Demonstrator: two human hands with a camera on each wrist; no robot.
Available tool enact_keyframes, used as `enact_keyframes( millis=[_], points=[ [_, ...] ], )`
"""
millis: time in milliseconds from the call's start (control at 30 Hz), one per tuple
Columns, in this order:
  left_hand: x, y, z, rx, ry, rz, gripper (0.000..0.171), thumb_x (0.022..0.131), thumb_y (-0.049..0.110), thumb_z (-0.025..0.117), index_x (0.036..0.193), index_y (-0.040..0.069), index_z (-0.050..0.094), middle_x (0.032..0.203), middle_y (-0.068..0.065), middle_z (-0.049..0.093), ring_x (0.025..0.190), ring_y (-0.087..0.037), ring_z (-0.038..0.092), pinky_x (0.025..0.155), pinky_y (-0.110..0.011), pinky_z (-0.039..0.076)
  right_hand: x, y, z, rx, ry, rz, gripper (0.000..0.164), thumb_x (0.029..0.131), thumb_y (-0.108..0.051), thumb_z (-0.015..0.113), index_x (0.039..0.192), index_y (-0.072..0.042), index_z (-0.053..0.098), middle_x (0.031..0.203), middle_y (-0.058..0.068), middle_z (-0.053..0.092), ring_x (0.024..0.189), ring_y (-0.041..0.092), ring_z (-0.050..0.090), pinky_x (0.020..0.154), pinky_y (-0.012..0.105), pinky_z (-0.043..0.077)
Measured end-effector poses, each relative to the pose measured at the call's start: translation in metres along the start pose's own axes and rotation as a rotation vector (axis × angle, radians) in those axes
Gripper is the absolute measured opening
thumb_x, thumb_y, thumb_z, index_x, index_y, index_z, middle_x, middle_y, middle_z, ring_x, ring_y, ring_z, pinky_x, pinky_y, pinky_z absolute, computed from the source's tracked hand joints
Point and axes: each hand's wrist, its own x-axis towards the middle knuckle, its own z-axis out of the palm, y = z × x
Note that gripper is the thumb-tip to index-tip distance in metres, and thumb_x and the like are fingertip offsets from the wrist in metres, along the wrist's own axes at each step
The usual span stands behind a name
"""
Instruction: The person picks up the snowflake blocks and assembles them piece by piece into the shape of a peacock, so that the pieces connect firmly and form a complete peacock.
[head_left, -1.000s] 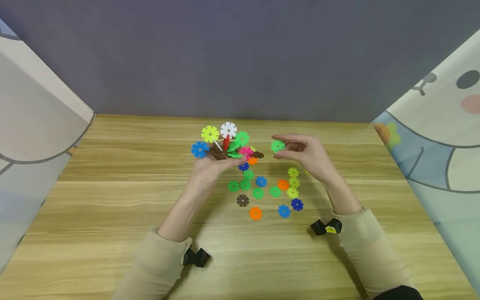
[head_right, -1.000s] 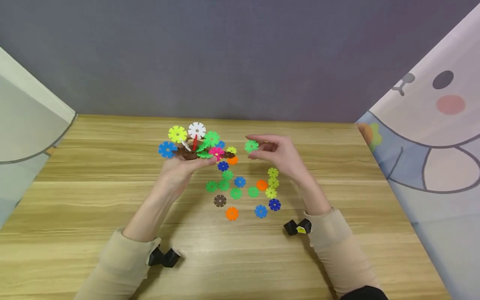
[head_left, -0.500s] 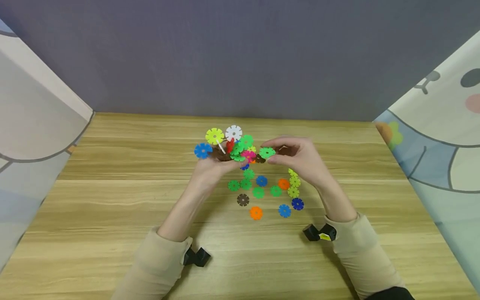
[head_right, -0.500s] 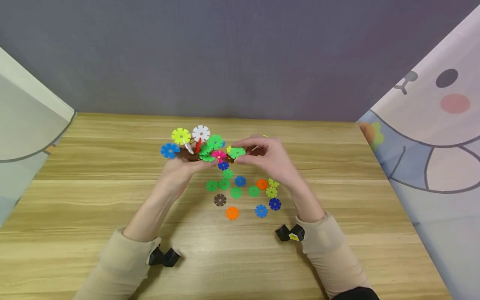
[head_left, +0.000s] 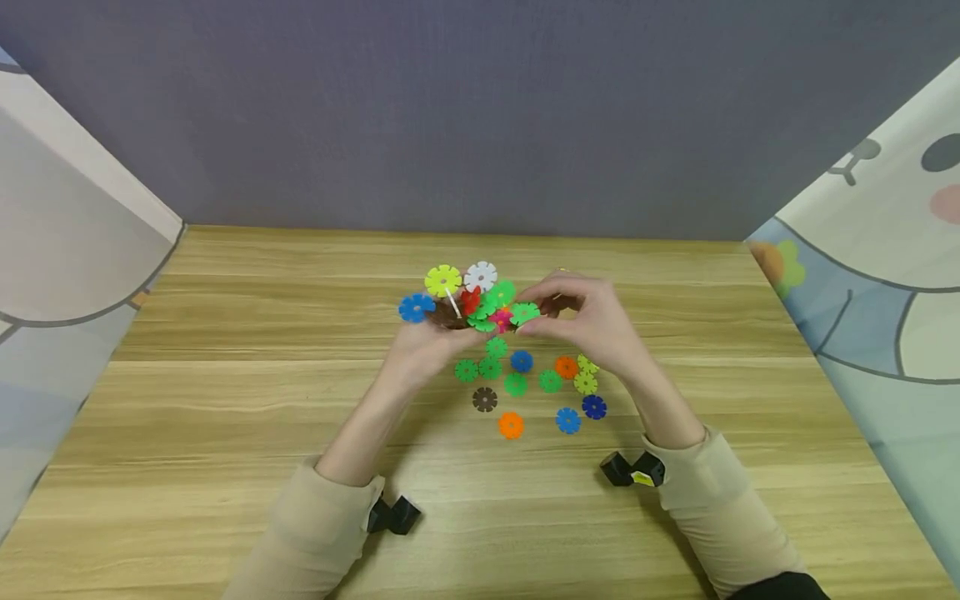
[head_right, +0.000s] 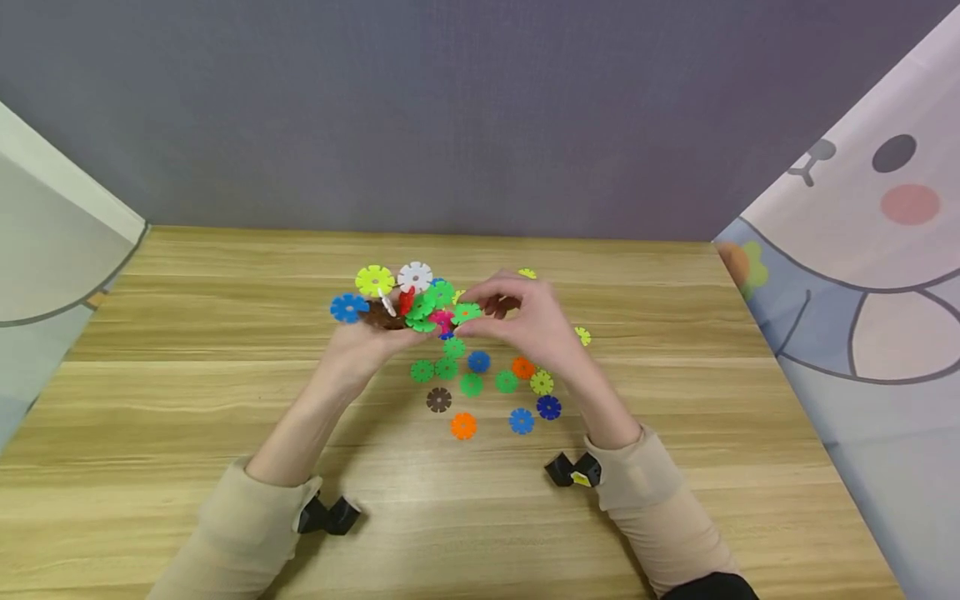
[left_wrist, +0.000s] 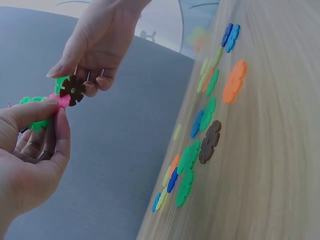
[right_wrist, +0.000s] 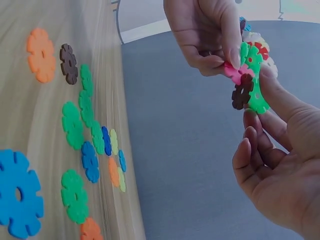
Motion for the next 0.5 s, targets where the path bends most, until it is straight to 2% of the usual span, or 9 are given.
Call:
enact_keyframes(
  millis=[67,300,400,500],
  points=[
    [0.001,-0.001,0.0,0.012,-0.002,0.025,0.04,0.088,0.013,0.081,0.125,0.007,0.068,0.118,-0.009,0.074,0.103,-0.018,0.069,0.096,-0.033,0.057,0.0,-0.001,0.001,0.001,-0.007,0.013,0.025,0.08,-0.013,0.089,0.104,-0.011,0.08,0.097,0.006,0.074,0.084,0.017,0.062,0.075,0.023,0.054],
    [-0.001,-0.002,0.0,0.064,0.061,0.018,0.035,0.08,0.015,0.088,0.111,0.01,0.074,0.095,-0.003,0.075,0.085,-0.015,0.067,0.081,-0.029,0.057,-0.001,-0.001,0.008,0.042,0.007,0.04,0.025,0.082,-0.014,0.088,0.104,-0.007,0.08,0.096,0.007,0.074,0.083,0.019,0.062,0.074,0.022,0.054],
    [-0.001,-0.003,-0.001,0.068,0.088,-0.021,0.036,0.079,0.015,0.088,0.111,0.012,0.072,0.097,-0.003,0.075,0.085,-0.016,0.067,0.08,-0.029,0.058,-0.001,0.002,0.012,0.059,0.023,0.027,0.025,0.083,-0.012,0.087,0.105,-0.003,0.079,0.096,0.011,0.074,0.083,0.018,0.063,0.076,0.024,0.055],
    [-0.001,-0.002,-0.001,0.037,0.097,-0.033,0.038,0.08,0.013,0.088,0.114,0.01,0.071,0.103,-0.007,0.076,0.087,-0.018,0.069,0.08,-0.03,0.059,0.0,0.003,0.014,0.072,0.041,0.017,0.024,0.083,-0.01,0.086,0.105,-0.003,0.079,0.097,0.016,0.074,0.083,0.017,0.063,0.076,0.024,0.055]
  ],
)
